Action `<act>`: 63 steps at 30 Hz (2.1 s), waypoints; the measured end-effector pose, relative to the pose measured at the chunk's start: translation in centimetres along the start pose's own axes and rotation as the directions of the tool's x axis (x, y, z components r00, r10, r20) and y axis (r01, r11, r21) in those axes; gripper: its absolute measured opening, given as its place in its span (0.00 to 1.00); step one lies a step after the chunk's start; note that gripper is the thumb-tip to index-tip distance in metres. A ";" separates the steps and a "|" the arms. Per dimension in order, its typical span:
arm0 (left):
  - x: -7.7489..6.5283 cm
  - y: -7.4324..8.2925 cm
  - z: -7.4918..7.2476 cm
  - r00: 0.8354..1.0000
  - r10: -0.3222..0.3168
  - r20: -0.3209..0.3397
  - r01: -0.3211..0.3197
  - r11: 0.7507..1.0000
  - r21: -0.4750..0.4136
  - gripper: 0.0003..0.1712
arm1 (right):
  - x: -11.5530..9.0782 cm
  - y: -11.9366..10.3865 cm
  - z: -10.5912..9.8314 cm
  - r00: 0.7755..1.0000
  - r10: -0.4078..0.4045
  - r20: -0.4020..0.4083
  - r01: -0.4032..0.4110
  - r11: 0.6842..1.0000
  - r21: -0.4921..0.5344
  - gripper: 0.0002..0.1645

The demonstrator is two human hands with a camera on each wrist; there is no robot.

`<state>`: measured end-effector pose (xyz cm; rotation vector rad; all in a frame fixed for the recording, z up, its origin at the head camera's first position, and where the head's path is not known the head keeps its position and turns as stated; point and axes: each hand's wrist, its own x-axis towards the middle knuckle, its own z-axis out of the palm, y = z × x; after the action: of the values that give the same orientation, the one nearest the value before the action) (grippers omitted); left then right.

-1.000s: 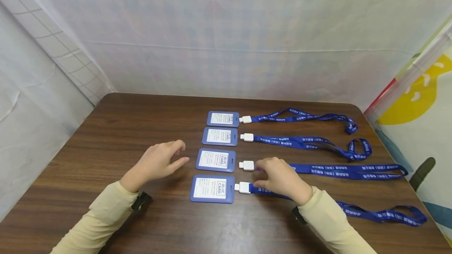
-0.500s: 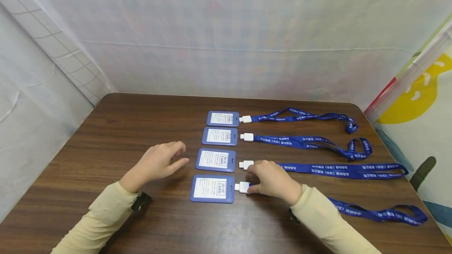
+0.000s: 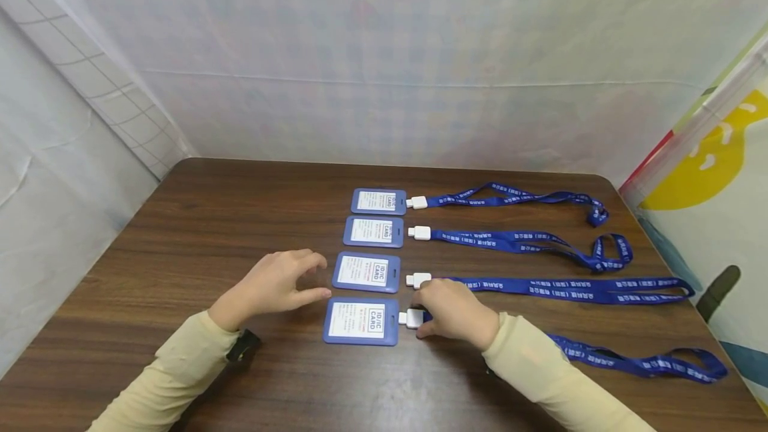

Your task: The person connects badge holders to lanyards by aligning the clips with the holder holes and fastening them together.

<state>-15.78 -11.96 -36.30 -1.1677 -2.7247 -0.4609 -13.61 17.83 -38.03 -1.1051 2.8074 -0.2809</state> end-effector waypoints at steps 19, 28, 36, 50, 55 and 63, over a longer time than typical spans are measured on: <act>0.6 2.7 1.6 0.960 0.112 0.257 -0.150 0.979 0.135 0.31 | 0.2 -0.4 0.3 0.997 -0.060 -0.045 0.060 0.998 -0.013 0.10; 0.8 3.7 2.6 0.929 0.071 0.362 -0.153 0.967 0.204 0.31 | 0.3 -0.5 0.4 0.997 -0.063 -0.033 0.063 0.998 -0.011 0.09; 0.9 3.8 2.7 0.927 0.051 0.372 -0.139 0.967 0.213 0.30 | 0.3 -0.5 0.3 0.997 -0.072 -0.023 0.072 0.997 0.010 0.09; 1.2 3.8 2.5 0.927 0.040 0.372 -0.127 0.969 0.213 0.30 | 0.3 -0.5 0.3 0.993 -0.110 -0.045 0.111 0.994 0.011 0.10; 1.4 3.9 2.6 0.926 0.032 0.377 -0.115 0.973 0.200 0.30 | 0.4 -0.5 0.4 0.991 -0.118 -0.058 0.118 0.993 0.002 0.10; 1.6 3.9 2.7 0.921 0.062 0.384 -0.141 0.973 0.182 0.29 | 0.5 -0.6 0.3 0.990 -0.123 -0.067 0.125 0.992 0.017 0.10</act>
<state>-14.05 -7.44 -37.56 -1.4591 -2.9082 0.0731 -13.53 16.98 -38.25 -1.2912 2.7894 -0.3641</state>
